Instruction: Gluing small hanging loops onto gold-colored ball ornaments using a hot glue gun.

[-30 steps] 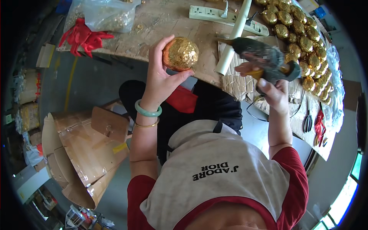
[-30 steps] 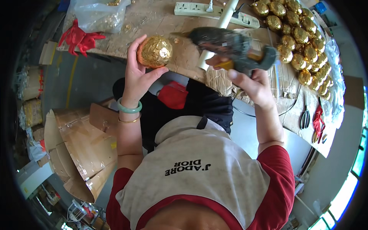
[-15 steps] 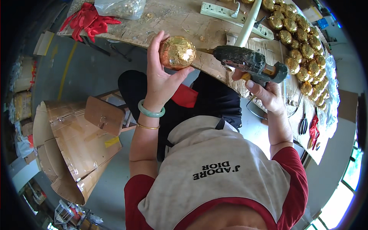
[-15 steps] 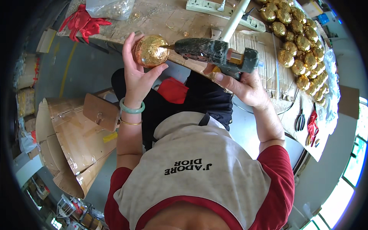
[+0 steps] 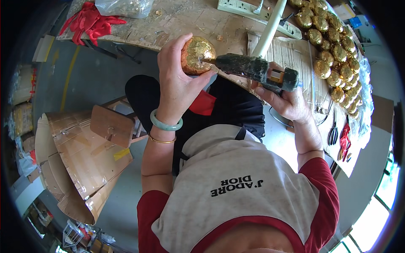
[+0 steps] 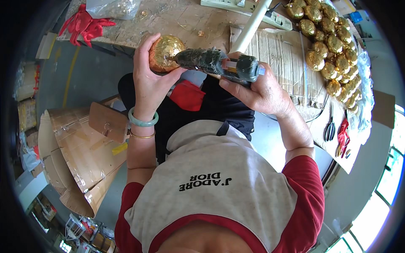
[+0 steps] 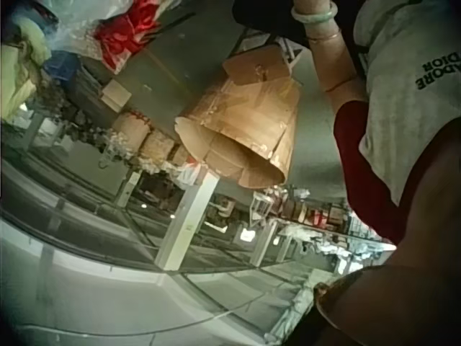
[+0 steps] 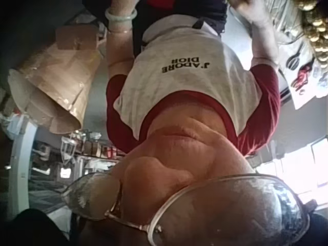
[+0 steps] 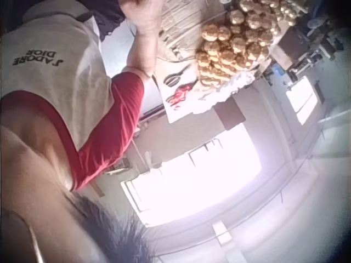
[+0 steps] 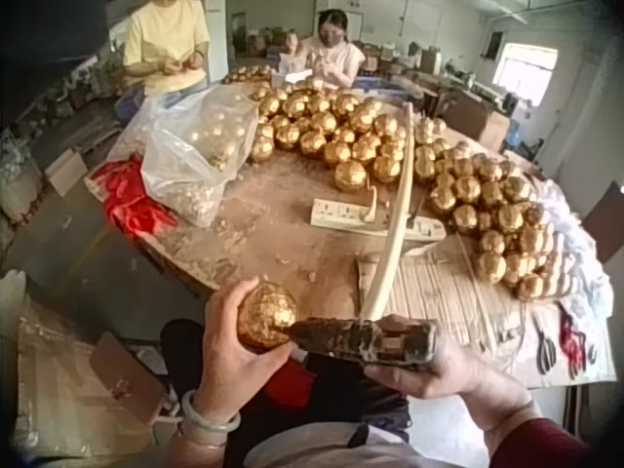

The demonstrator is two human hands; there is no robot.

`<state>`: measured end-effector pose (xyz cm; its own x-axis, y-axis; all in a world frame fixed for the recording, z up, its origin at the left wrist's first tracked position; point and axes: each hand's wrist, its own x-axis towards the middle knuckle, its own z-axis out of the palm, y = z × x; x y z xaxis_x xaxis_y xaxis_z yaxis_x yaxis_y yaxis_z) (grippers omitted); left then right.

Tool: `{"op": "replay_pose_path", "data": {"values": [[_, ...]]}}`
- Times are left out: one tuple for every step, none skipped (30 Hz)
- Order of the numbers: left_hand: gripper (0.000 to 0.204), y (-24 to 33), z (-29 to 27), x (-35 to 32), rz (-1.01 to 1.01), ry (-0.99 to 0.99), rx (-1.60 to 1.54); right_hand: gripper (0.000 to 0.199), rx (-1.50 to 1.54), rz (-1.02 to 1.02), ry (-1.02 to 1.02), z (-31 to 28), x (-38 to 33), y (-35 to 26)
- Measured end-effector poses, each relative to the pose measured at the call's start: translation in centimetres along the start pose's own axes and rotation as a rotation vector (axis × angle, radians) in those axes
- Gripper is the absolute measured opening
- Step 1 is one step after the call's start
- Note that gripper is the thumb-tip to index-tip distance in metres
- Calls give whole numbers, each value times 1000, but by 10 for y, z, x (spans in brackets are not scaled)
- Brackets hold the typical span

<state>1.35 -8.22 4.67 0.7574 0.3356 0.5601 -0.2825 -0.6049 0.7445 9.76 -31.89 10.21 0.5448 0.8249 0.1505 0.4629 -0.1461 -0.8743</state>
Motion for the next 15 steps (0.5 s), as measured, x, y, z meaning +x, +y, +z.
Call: {"op": "replay_pose_path", "data": {"values": [[79,1,1,0,-2,6,7,17,-47,-50,2,0,2,-1],[79,2,1,0,-2,4,6,17,-47,-48,4,-1,2,-3],[78,4,0,1,-10,-6,19,18,-91,0,-16,-2,3,-7],[77,5,0,1,-17,-17,32,20,-134,48,-36,-3,3,-10],[77,5,0,1,-17,-19,31,20,-133,49,-34,-3,4,-10],[77,5,1,0,-13,-14,49,20,-146,26,-27,-3,4,-11],[76,5,1,0,-9,-10,66,21,-160,2,-19,-3,5,-11],[76,4,1,0,-8,-12,65,21,-160,4,-17,-4,5,-12],[76,4,1,0,-19,-9,64,23,-198,-14,-14,-4,6,-13],[76,4,1,0,-29,-7,64,25,-237,-32,-11,-5,7,-14],[76,5,2,0,-28,-8,64,25,-237,-32,-9,-5,7,-13],[76,5,2,1,-39,-13,65,27,-266,-119,3,-5,8,-11],[76,5,2,0,-51,-19,66,29,-293,-207,14,-5,9,-10],[76,5,2,0,-51,-21,67,29,-292,-206,15,-5,10,-9],[76,5,2,0,-57,-22,66,30,-311,-222,30,-4,10,-9]]}}
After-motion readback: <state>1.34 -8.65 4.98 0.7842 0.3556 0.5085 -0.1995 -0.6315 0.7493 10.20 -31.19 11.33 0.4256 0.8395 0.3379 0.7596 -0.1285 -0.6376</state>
